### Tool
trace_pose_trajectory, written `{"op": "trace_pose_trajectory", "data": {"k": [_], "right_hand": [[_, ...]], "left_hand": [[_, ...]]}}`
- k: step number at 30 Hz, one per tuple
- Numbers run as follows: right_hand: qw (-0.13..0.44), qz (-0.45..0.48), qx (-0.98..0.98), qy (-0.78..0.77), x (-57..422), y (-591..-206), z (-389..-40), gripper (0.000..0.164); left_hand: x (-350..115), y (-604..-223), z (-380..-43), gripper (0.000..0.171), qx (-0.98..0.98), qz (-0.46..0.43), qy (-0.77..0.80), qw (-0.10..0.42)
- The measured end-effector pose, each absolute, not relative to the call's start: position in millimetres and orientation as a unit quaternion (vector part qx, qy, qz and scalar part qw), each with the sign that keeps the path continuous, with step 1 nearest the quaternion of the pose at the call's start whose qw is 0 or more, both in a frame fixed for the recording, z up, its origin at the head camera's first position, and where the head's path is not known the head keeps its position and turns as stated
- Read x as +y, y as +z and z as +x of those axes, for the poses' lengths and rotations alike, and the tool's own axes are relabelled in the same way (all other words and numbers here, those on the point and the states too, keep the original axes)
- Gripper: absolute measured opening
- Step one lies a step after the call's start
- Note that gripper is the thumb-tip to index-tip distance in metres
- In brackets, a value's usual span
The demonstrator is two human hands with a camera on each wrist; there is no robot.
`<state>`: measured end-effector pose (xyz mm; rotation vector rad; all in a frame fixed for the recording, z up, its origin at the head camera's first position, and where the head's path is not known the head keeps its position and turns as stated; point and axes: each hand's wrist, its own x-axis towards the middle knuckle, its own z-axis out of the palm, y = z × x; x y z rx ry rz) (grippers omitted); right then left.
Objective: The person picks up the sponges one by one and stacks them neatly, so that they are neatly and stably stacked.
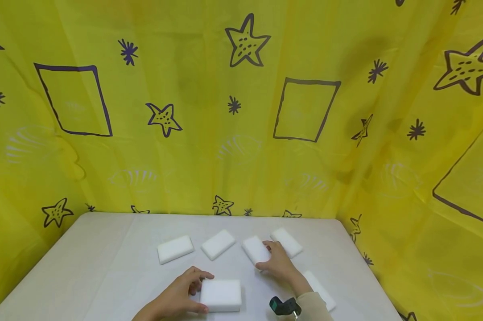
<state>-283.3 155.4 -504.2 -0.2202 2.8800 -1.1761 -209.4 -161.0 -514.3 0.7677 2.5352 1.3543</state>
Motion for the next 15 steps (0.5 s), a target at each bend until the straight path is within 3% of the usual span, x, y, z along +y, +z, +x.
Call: {"op": "trace_pose_trajectory", "data": {"k": [15], "right_hand": [[0.021,-0.085,0.916,-0.393,162,-491,-276,0.074]], "left_hand": [[-161,-513,-209,0.063,0.850,0.260,0.453,0.073]]}}
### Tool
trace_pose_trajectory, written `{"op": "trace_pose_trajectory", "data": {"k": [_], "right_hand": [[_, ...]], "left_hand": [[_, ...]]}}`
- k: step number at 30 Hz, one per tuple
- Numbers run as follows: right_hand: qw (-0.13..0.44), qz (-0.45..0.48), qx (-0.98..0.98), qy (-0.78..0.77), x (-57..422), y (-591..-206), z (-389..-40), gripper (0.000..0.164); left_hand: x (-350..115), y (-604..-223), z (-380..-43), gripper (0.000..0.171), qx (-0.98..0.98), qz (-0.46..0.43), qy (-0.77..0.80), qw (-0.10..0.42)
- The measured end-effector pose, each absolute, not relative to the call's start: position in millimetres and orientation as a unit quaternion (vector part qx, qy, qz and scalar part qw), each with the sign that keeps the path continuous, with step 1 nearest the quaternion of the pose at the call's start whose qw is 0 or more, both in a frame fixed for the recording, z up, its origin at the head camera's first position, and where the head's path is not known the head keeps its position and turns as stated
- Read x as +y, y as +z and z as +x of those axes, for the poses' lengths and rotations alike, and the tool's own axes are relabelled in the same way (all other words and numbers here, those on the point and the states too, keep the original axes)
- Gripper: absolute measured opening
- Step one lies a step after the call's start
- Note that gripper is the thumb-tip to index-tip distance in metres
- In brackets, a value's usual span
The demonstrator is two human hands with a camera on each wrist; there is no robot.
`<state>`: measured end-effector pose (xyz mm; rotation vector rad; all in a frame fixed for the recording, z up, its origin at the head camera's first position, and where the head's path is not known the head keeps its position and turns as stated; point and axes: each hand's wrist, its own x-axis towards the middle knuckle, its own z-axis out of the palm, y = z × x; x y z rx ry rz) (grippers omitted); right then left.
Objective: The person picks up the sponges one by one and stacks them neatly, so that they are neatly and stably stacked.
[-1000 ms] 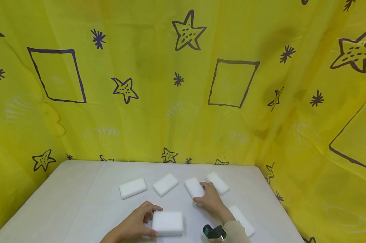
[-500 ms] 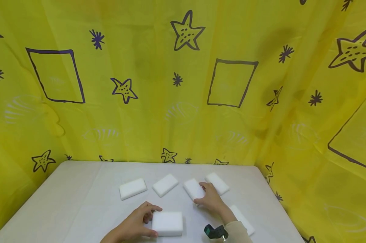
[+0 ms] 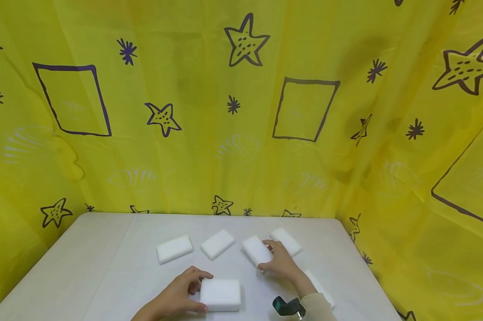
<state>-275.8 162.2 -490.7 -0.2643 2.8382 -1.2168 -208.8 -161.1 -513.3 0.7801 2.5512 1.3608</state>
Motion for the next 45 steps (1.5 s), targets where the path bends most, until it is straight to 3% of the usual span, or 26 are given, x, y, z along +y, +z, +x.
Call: {"op": "trace_pose_trajectory", "data": {"k": [45], "right_hand": [[0.016,-0.207,0.893,-0.399,158,-447,-251,0.072]], "left_hand": [[-161,-514,-210,0.062,0.848,0.257,0.456,0.077]]}}
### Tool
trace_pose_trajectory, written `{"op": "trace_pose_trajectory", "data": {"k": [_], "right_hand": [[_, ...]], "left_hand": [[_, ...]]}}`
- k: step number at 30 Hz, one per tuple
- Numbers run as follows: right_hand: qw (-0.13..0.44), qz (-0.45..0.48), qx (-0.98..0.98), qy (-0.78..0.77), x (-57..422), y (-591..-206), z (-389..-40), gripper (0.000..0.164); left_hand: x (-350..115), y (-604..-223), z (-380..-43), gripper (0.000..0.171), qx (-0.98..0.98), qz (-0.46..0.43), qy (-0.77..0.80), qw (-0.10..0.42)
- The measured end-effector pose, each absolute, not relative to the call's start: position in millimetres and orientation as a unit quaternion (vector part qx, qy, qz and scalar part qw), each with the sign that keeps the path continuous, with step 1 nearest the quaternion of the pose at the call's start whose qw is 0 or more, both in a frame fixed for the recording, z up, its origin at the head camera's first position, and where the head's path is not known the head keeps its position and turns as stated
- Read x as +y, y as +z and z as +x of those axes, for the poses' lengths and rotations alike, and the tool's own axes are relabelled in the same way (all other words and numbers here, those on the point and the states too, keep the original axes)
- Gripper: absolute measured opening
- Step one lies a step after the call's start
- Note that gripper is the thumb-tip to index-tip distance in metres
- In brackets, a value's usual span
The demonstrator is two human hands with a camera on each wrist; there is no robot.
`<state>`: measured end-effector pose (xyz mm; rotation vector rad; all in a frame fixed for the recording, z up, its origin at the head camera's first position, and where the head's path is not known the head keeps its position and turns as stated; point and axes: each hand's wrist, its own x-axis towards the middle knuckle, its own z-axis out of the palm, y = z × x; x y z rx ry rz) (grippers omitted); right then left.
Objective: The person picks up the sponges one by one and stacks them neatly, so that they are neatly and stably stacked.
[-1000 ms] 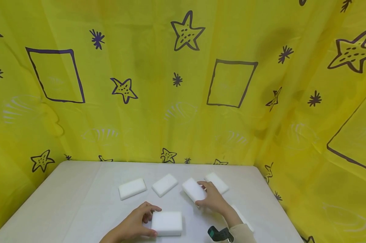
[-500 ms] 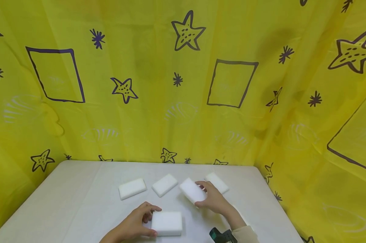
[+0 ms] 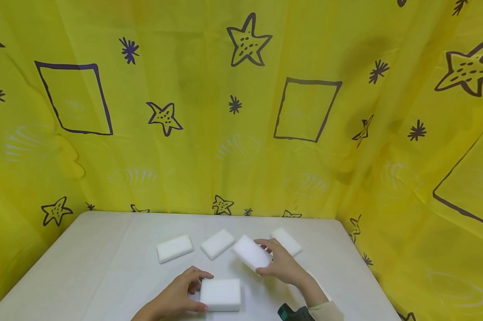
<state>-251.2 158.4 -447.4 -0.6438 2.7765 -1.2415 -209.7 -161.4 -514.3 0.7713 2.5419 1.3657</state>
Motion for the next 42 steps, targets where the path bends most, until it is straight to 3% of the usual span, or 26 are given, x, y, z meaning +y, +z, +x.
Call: {"op": "trace_pose_trajectory", "data": {"k": [42], "right_hand": [[0.035,-0.282,0.870,-0.402,151,-440,-236,0.067]], "left_hand": [[-161,-515,-211,0.062,0.849,0.252,0.457,0.080]]}}
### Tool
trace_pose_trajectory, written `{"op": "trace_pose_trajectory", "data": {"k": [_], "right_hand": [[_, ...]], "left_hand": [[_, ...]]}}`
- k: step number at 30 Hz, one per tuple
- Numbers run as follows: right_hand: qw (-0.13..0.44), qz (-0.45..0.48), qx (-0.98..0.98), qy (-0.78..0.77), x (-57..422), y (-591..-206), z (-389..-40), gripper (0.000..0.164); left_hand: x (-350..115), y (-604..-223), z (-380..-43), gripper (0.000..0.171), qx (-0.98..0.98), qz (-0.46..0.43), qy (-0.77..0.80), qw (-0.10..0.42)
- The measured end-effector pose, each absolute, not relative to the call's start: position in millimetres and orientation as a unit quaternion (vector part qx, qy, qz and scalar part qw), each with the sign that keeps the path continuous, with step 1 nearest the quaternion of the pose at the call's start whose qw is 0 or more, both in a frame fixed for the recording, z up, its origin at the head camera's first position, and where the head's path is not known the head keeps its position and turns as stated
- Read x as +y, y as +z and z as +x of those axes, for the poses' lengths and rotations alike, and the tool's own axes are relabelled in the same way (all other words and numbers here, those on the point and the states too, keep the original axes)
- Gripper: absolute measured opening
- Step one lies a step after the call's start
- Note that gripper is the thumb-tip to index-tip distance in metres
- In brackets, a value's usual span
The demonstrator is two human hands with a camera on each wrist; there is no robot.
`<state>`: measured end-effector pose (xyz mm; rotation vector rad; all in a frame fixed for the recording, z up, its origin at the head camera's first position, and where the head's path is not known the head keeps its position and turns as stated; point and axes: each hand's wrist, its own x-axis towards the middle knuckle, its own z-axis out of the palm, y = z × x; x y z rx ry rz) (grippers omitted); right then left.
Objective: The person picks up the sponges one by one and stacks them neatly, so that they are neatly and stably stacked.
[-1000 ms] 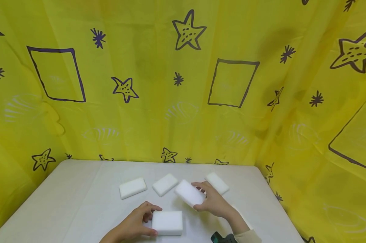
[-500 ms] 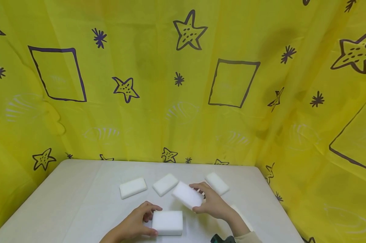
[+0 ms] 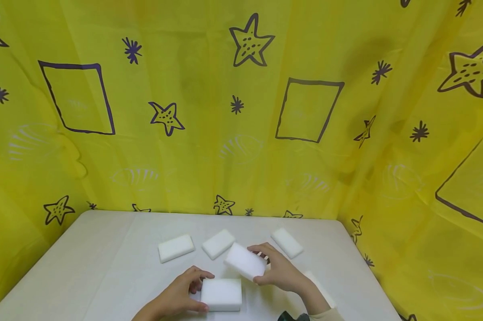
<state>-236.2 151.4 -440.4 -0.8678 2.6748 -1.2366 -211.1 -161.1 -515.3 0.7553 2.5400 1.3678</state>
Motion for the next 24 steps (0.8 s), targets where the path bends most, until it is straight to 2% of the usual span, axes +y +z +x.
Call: {"op": "trace_pose_trajectory", "data": {"k": [24], "right_hand": [[0.067,-0.315,0.850,-0.417,147.1,-447.3,-231.3,0.066]], "left_hand": [[-161.8,-517.1,-211.0,0.062,0.853,0.251,0.452,0.075]]}}
